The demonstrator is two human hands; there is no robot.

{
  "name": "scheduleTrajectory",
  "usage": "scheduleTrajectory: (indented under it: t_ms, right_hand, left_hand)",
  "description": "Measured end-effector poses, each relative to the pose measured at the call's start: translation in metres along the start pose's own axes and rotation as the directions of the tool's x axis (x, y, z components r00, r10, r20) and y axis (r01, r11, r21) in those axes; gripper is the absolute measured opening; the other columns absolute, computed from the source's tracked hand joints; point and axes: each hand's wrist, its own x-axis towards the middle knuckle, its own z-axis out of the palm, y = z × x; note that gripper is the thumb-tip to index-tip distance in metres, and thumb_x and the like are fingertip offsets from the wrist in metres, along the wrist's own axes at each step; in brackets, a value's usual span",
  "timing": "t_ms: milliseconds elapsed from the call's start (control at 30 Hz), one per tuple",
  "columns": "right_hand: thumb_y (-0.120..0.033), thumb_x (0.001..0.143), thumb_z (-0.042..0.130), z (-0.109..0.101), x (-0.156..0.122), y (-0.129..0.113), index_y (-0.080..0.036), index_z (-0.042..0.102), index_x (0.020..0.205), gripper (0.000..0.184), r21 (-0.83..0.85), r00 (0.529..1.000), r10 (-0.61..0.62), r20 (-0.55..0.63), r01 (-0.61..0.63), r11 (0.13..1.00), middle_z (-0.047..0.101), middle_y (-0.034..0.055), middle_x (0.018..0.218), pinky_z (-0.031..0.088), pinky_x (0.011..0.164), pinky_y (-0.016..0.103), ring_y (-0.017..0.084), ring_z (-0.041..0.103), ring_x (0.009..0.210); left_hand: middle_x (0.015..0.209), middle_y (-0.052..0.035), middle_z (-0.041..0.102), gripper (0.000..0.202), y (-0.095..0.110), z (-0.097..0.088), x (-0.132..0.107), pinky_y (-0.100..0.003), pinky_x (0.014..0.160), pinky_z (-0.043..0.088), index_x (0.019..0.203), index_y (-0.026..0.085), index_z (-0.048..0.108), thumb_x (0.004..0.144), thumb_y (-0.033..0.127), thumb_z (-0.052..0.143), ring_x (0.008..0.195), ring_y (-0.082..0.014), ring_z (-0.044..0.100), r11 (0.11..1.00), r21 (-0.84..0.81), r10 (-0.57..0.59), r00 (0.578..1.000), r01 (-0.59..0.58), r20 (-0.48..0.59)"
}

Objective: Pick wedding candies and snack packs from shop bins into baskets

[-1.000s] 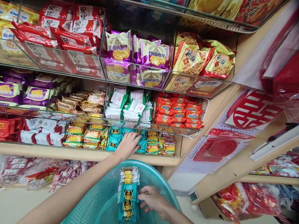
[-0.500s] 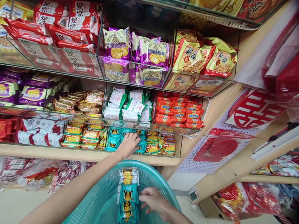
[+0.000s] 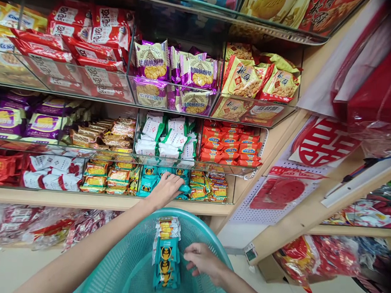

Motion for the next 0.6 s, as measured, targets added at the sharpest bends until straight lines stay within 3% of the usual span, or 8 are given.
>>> scheduleTrajectory:
  t_ms: [67,133,200,267,333,433,600]
  right_hand:
    - [-0.024,0.071,0.058,-0.001,-0.001,0.001,-0.014,0.061,0.088,0.019,0.029,1.000,-0.012,0.006,0.012,1.000,0.061,0.0053,0.084,0.042,0.050,0.021,0.014,0.061,0.072]
    - [-0.024,0.070,0.059,-0.002,-0.002,0.001,-0.014,0.062,0.087,0.020,0.080,1.000,-0.028,0.007,0.027,0.996,0.059,0.0043,0.083,0.043,0.051,0.021,0.013,0.060,0.069]
    - [-0.026,0.069,0.061,-0.004,-0.003,-0.002,-0.014,0.062,0.088,0.022,0.129,0.998,-0.057,-0.012,0.058,0.990,0.058,0.0031,0.081,0.042,0.051,0.021,0.012,0.058,0.068]
    - [-0.030,0.069,0.063,-0.005,-0.005,-0.008,-0.014,0.062,0.089,0.025,0.161,0.993,-0.108,-0.049,0.115,0.980,0.057,0.0024,0.081,0.042,0.052,0.022,0.012,0.057,0.068]
    - [-0.039,0.071,0.063,-0.006,-0.008,-0.015,-0.016,0.063,0.090,0.030,0.178,0.977,-0.194,-0.084,0.206,0.962,0.057,0.0021,0.084,0.041,0.052,0.022,0.011,0.055,0.068]
    - [-0.053,0.074,0.059,-0.002,-0.014,-0.026,-0.018,0.064,0.087,0.038,0.182,0.946,-0.313,-0.080,0.323,0.929,0.055,0.0003,0.079,0.036,0.050,0.021,0.011,0.051,0.065]
    - [-0.060,0.074,0.056,0.010,-0.020,-0.033,-0.018,0.056,0.065,0.043,0.167,0.938,-0.347,-0.018,0.345,0.924,0.037,-0.0053,0.054,0.027,0.047,0.022,0.009,0.035,0.051]
  left_hand:
    - [0.103,-0.0066,0.061,0.017,0.004,-0.006,-0.012,-0.042,0.096,0.030,0.103,0.019,0.051,0.087,0.022,0.053,0.101,-0.0229,0.052,0.987,-0.160,-0.041,0.998,0.034,-0.042]
    - [0.109,-0.0056,0.060,0.024,0.009,-0.008,-0.030,-0.038,0.092,0.037,0.109,0.022,0.049,0.086,0.027,0.054,0.102,-0.0221,0.053,0.890,-0.439,-0.159,0.987,0.127,-0.036]
    - [0.106,-0.0037,0.059,0.031,0.018,-0.005,-0.052,-0.031,0.084,0.044,0.112,0.023,0.047,0.083,0.029,0.058,0.097,-0.0195,0.055,0.657,-0.715,-0.287,0.956,0.238,0.055]
    - [0.099,-0.0021,0.057,0.035,0.028,0.001,-0.073,-0.028,0.080,0.046,0.109,0.021,0.047,0.079,0.029,0.063,0.093,-0.0171,0.054,0.438,-0.847,-0.323,0.932,0.301,0.164]
    - [0.090,-0.0003,0.054,0.040,0.040,0.008,-0.092,-0.024,0.068,0.047,0.106,0.020,0.048,0.073,0.031,0.068,0.085,-0.0153,0.053,0.277,-0.873,-0.342,0.891,0.401,0.300]
    - [0.083,0.0024,0.050,0.046,0.056,0.019,-0.110,-0.020,0.051,0.043,0.102,0.020,0.047,0.067,0.036,0.072,0.070,-0.0127,0.052,0.098,-0.823,-0.282,0.809,0.559,0.516]
    - [0.077,0.0048,0.050,0.048,0.066,0.027,-0.115,-0.022,0.050,0.043,0.098,0.022,0.050,0.061,0.039,0.076,0.063,-0.0119,0.053,-0.005,-0.781,-0.239,0.758,0.625,0.607]
